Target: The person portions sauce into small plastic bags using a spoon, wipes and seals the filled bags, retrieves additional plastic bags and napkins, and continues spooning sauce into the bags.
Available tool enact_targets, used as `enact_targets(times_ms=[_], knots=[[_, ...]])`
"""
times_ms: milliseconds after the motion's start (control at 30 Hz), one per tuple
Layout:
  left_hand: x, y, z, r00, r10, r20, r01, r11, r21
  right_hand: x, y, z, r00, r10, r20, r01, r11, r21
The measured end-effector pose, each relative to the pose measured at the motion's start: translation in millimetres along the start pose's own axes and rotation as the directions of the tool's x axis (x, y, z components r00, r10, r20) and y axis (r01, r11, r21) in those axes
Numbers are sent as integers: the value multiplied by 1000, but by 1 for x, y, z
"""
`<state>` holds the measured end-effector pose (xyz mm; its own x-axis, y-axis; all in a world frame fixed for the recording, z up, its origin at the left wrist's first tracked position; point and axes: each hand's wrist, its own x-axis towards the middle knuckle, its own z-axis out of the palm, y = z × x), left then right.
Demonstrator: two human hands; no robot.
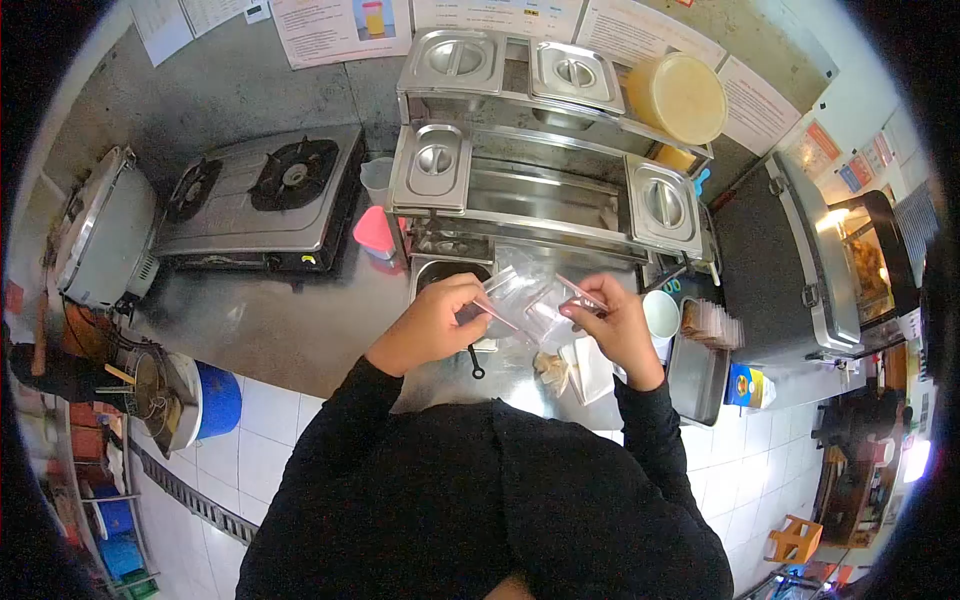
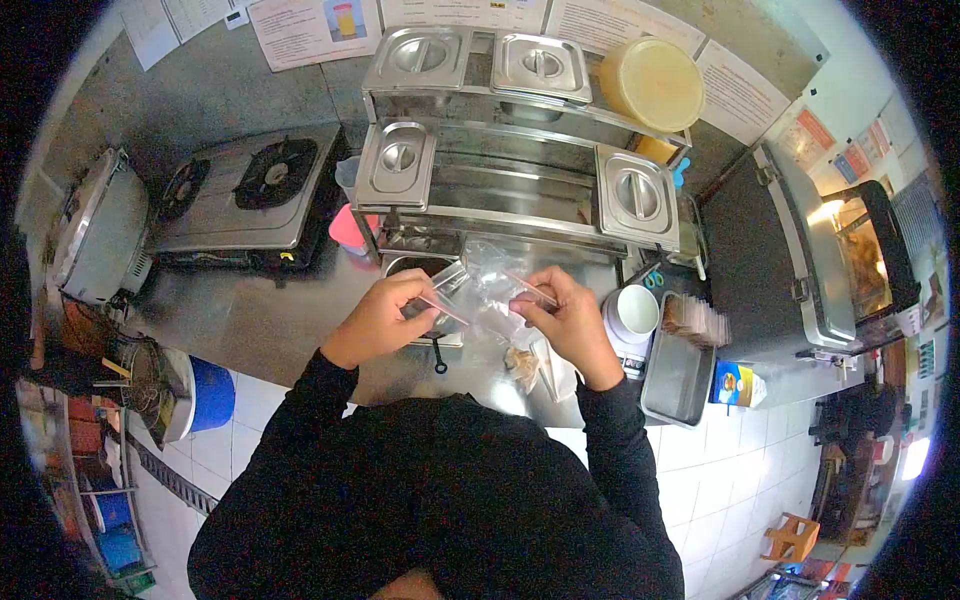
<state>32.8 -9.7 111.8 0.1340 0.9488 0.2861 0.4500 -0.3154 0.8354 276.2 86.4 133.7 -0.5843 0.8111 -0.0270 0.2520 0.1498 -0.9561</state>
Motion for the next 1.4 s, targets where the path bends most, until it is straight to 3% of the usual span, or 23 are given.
enact_targets(times_ms=[33,100,133,200,300,433,500,533,567,600,633,700,767,833,967,1033,1100,1133,1233,1300,1367,1400], knots=[[0,2,-1,1000,25,-9,-24,999,38,-1,-1,-4,1000,0,1,0,1000,0],[0,5,-1,1000,14,-3,-13,998,64,-4,-3,-11,977,-119,175,161,954,-252],[0,5,0,1000,3,5,-3,996,91,-5,-5,-11,978,-118,174,160,954,-252],[1,6,3,1000,18,12,-19,996,91,-3,-10,-8,879,-388,277,435,890,-134],[2,10,7,995,60,82,-66,995,76,2,-5,-6,812,-439,384,543,810,-221],[4,12,17,966,173,194,-169,985,-34,12,8,3,818,-361,447,452,885,-111],[5,10,17,970,177,168,-176,984,-20,14,6,1,859,-95,503,175,978,-114],[6,3,18,973,229,21,-229,973,10,15,8,0,856,-98,507,179,977,-113],[6,-3,19,952,280,-125,-276,960,48,13,14,-3,921,-183,344,218,974,-67],[1,-9,16,992,35,-120,-52,989,-140,12,14,-4,953,-255,165,263,964,-29],[-1,-15,14,992,33,-123,-50,989,-137,9,12,-6,951,-257,169,266,964,-27],[-2,-27,14,909,-381,-166,250,820,-515,2,4,-10,990,-139,25,136,986,99],[-1,-33,18,912,-350,-214,197,831,-520,-4,3,-3,989,-129,76,118,984,135],[2,-29,30,896,-413,-162,238,755,-611,-12,-12,15,976,-173,134,127,946,298],[1,-34,48,929,-332,-164,192,811,-553,4,28,36,987,-99,126,77,983,168],[-1,-30,51,927,-341,-160,191,791,-581,6,38,43,986,-144,80,129,976,175],[-4,-27,54,920,-362,-149,193,750,-632,5,43,49,968,-252,14,251,966,63],[-6,-28,55,925,-358,-131,201,749,-631,3,42,50,974,-228,12,228,974,-7],[-15,-34,61,947,-305,-96,185,767,-614,8,74,68,958,-276,-80,281,958,59],[-18,-34,67,942,-319,-104,181,745,-643,9,80,74,972,-194,-131,209,972,111],[-17,-22,71,961,-274,-31,188,731,-656,8,78,74,999,-45,0,44,982,183],[-16,-22,73,974,-216,-71,160,875,-458,10,81,77,983,-173,-58,179,976,125]])
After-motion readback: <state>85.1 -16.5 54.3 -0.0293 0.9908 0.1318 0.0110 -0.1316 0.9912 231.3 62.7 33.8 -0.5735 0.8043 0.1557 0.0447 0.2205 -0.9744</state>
